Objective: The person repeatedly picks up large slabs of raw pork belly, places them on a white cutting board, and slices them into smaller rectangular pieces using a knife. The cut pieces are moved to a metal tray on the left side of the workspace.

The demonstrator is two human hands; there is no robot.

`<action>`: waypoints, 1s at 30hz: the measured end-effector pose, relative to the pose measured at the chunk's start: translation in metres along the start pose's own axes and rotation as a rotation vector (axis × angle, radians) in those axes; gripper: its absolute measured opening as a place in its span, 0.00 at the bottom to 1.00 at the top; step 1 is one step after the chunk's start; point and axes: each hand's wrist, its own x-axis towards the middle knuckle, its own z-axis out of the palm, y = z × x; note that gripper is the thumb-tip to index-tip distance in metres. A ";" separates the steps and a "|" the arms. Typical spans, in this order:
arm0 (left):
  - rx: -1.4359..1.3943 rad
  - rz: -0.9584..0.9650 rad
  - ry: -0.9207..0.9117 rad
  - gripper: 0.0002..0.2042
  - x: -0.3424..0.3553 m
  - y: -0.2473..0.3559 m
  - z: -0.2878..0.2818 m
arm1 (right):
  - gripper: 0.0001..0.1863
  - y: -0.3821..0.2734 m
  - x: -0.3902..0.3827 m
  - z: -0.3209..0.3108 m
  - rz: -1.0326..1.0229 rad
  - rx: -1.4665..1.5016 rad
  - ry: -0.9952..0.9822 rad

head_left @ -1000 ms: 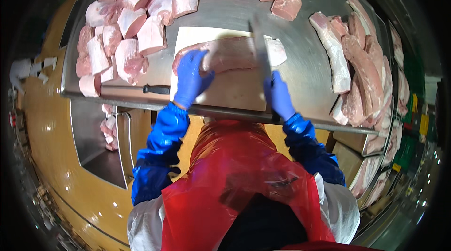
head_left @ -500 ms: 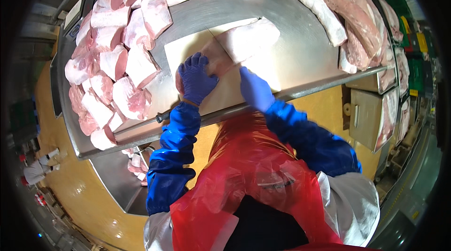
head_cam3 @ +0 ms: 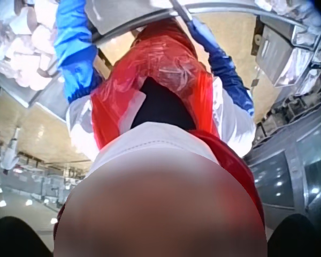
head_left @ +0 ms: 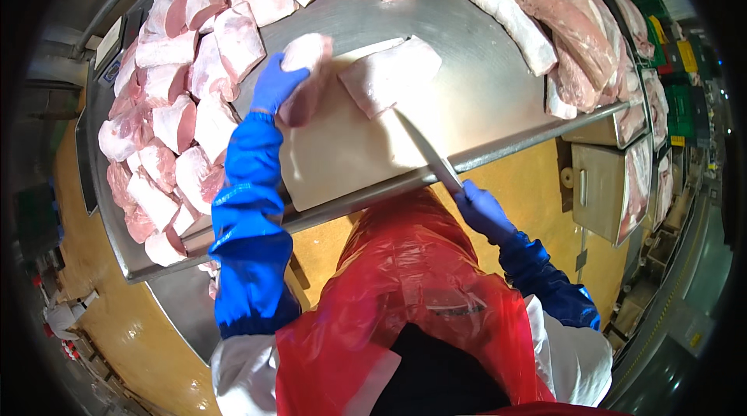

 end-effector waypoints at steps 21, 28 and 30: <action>-0.572 0.207 0.866 0.18 -0.002 0.022 -0.123 | 0.17 -0.342 0.373 -0.173 -0.800 1.246 -0.503; -1.531 -0.240 0.475 0.12 -0.120 -0.019 0.010 | 0.19 -0.167 0.268 -0.112 -0.697 1.028 0.007; -1.364 -0.134 0.172 0.25 -0.153 0.062 0.064 | 0.18 -0.080 0.212 -0.164 -0.422 0.818 0.234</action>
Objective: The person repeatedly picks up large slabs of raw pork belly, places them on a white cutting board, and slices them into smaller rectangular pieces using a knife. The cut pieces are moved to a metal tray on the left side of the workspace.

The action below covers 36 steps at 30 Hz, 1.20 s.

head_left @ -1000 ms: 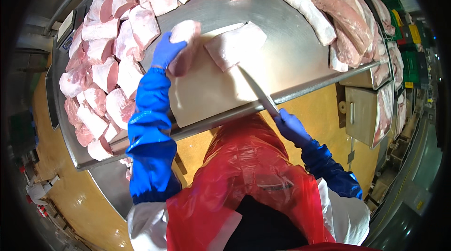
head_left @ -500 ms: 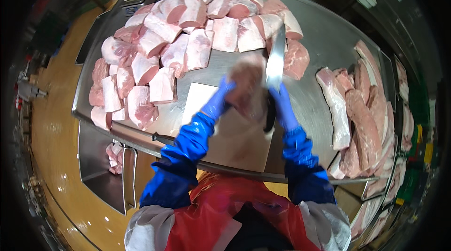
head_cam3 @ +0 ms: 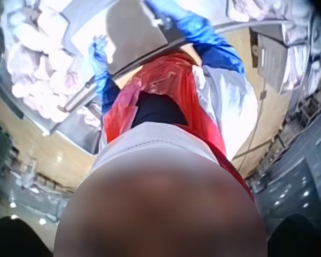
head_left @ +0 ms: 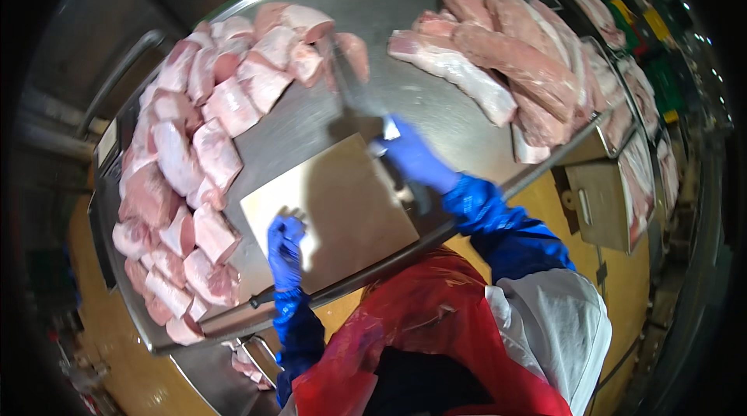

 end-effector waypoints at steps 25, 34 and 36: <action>0.138 -0.368 -0.589 0.19 0.164 -0.240 0.313 | 0.12 0.092 -0.018 -0.217 0.237 0.076 0.200; 1.668 -0.332 0.264 0.52 0.035 0.041 -0.073 | 0.12 0.136 -0.031 -0.125 0.243 0.091 0.051; 2.099 -0.153 0.470 0.55 0.029 -0.002 -0.078 | 0.12 0.146 -0.040 -0.132 0.276 0.116 0.113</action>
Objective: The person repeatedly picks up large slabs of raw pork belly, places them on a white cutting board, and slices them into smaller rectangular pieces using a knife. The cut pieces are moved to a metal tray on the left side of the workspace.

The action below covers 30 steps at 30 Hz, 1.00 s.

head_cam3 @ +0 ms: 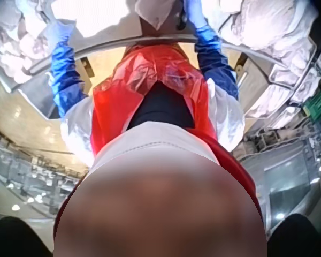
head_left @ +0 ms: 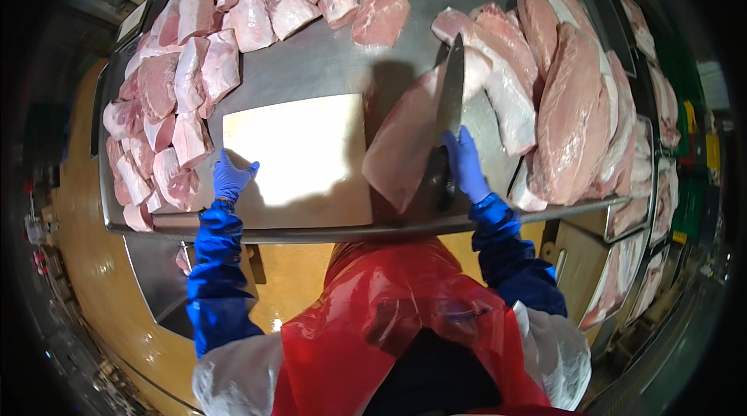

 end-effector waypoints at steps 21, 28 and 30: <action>-2.134 0.097 -1.480 0.05 -0.060 0.385 0.023 | 0.22 -0.033 0.028 -0.060 0.192 0.528 -0.287; -2.166 -0.053 -1.100 0.14 -0.112 0.293 -0.088 | 0.16 -0.148 0.031 0.038 -0.253 0.052 -0.582; -2.150 -0.114 -0.757 0.19 -0.137 0.272 -0.113 | 0.15 -0.169 0.048 0.066 -0.365 -0.160 -0.769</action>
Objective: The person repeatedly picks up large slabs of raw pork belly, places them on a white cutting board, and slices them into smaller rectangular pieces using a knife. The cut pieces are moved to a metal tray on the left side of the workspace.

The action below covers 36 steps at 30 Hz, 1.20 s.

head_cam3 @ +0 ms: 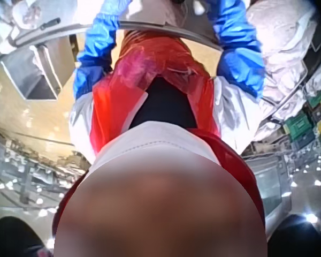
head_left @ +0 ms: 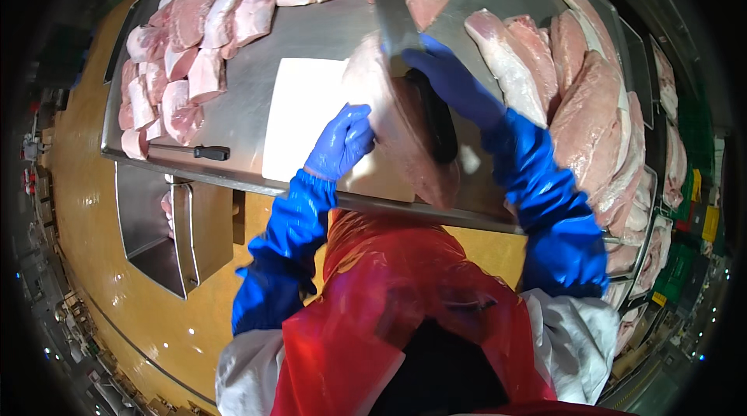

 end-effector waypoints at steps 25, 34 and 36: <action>2.176 0.465 0.061 0.43 -0.001 0.051 -0.138 | 0.14 0.110 -0.069 0.124 0.483 -0.402 0.908; 1.929 0.654 0.055 0.44 0.012 0.024 -0.131 | 0.09 0.103 -0.081 0.175 -0.115 -0.910 0.523; 1.935 0.549 0.044 0.42 0.019 0.025 -0.134 | 0.08 0.098 -0.095 0.169 0.122 -0.884 0.390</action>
